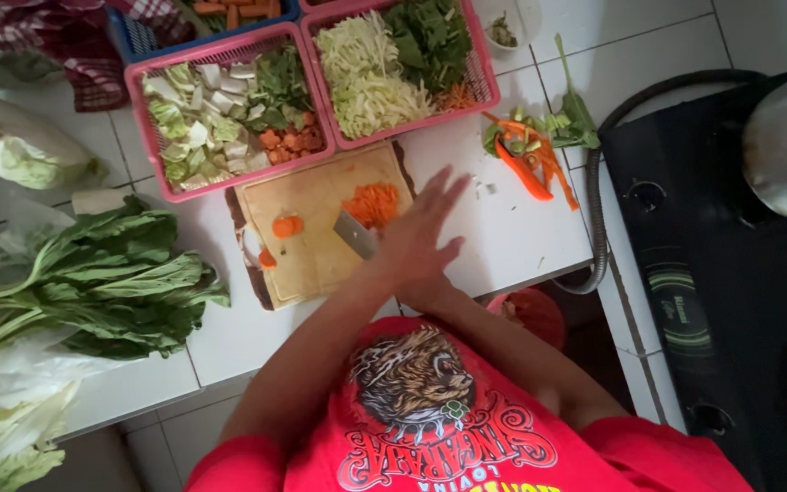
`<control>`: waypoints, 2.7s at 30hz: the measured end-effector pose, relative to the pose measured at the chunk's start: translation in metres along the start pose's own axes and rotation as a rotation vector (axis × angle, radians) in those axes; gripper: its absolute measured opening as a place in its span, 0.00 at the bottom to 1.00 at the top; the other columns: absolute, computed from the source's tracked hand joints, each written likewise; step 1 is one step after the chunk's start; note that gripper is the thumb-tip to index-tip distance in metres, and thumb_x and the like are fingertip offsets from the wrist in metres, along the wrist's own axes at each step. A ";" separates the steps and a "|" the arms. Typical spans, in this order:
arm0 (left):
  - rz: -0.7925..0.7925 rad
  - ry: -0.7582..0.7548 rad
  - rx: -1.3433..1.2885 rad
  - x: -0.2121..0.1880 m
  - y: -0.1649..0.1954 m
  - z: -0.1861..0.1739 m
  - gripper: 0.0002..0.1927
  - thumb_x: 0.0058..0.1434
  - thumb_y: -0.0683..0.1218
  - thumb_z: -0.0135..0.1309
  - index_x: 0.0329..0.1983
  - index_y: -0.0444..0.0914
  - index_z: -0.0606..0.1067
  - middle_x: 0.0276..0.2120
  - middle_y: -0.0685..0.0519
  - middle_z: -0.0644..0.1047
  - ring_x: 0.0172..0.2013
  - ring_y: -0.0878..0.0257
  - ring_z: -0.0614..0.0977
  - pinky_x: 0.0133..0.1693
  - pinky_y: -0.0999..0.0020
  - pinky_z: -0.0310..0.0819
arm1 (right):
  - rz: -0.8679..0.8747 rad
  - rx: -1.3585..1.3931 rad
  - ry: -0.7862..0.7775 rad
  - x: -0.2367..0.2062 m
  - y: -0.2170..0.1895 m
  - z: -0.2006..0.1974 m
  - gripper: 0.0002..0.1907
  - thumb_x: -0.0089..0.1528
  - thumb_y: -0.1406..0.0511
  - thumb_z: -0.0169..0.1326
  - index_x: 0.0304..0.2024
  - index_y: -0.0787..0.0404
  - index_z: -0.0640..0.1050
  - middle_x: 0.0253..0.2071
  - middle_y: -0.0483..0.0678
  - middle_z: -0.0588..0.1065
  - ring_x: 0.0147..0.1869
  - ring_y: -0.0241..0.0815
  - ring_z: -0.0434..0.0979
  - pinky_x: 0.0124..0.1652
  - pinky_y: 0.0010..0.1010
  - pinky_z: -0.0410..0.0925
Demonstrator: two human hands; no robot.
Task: The person slices carrots into thin rounds and then dices them into small pieces on a wooden cutting board using a cleaver. The diced carrots accumulate on the board as the person continues cutting.
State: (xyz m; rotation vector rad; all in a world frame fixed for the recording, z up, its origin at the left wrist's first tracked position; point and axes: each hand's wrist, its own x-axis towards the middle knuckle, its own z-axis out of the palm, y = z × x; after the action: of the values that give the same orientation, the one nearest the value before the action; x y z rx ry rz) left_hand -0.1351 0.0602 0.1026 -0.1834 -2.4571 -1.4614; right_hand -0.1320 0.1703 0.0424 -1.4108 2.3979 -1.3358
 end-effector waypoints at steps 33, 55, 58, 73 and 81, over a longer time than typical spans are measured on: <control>-0.775 0.437 0.297 -0.147 -0.118 -0.053 0.09 0.63 0.47 0.56 0.35 0.35 0.77 0.32 0.39 0.78 0.37 0.39 0.80 0.40 0.44 0.73 | 0.545 -0.236 -0.640 0.015 -0.023 -0.027 0.47 0.62 0.64 0.47 0.78 0.38 0.40 0.34 0.67 0.78 0.38 0.69 0.79 0.43 0.60 0.70; -0.554 0.003 0.409 -0.094 -0.114 -0.050 0.07 0.59 0.41 0.52 0.33 0.36 0.81 0.31 0.38 0.81 0.37 0.39 0.82 0.41 0.45 0.76 | 0.404 -0.369 -0.680 0.014 -0.040 -0.034 0.46 0.64 0.69 0.42 0.78 0.31 0.41 0.36 0.62 0.76 0.35 0.65 0.79 0.38 0.55 0.72; -0.548 0.028 0.492 -0.097 -0.116 -0.047 0.06 0.58 0.41 0.53 0.32 0.35 0.80 0.31 0.38 0.81 0.36 0.39 0.82 0.40 0.44 0.76 | 0.431 -0.378 -0.711 0.013 -0.041 -0.036 0.46 0.64 0.69 0.42 0.78 0.31 0.40 0.36 0.62 0.76 0.36 0.65 0.79 0.39 0.56 0.72; -0.602 -0.019 0.482 -0.100 -0.128 -0.046 0.08 0.58 0.41 0.52 0.32 0.33 0.80 0.31 0.36 0.80 0.35 0.38 0.83 0.39 0.44 0.78 | 0.381 -0.341 -0.713 0.017 -0.042 -0.031 0.49 0.60 0.69 0.45 0.78 0.33 0.41 0.37 0.62 0.76 0.35 0.65 0.79 0.37 0.55 0.72; -0.588 -0.040 0.492 -0.102 -0.127 -0.047 0.09 0.60 0.40 0.50 0.34 0.34 0.81 0.30 0.37 0.81 0.34 0.38 0.83 0.39 0.44 0.78 | 0.406 -0.352 -0.748 0.018 -0.041 -0.028 0.51 0.61 0.70 0.46 0.79 0.34 0.40 0.36 0.63 0.76 0.36 0.66 0.79 0.39 0.57 0.72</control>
State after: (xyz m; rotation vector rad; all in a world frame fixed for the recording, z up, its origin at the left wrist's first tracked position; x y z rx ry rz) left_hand -0.0616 -0.0387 -0.0139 0.6614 -2.9559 -0.9629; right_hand -0.1264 0.1668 0.0951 -1.1025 2.2395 -0.2257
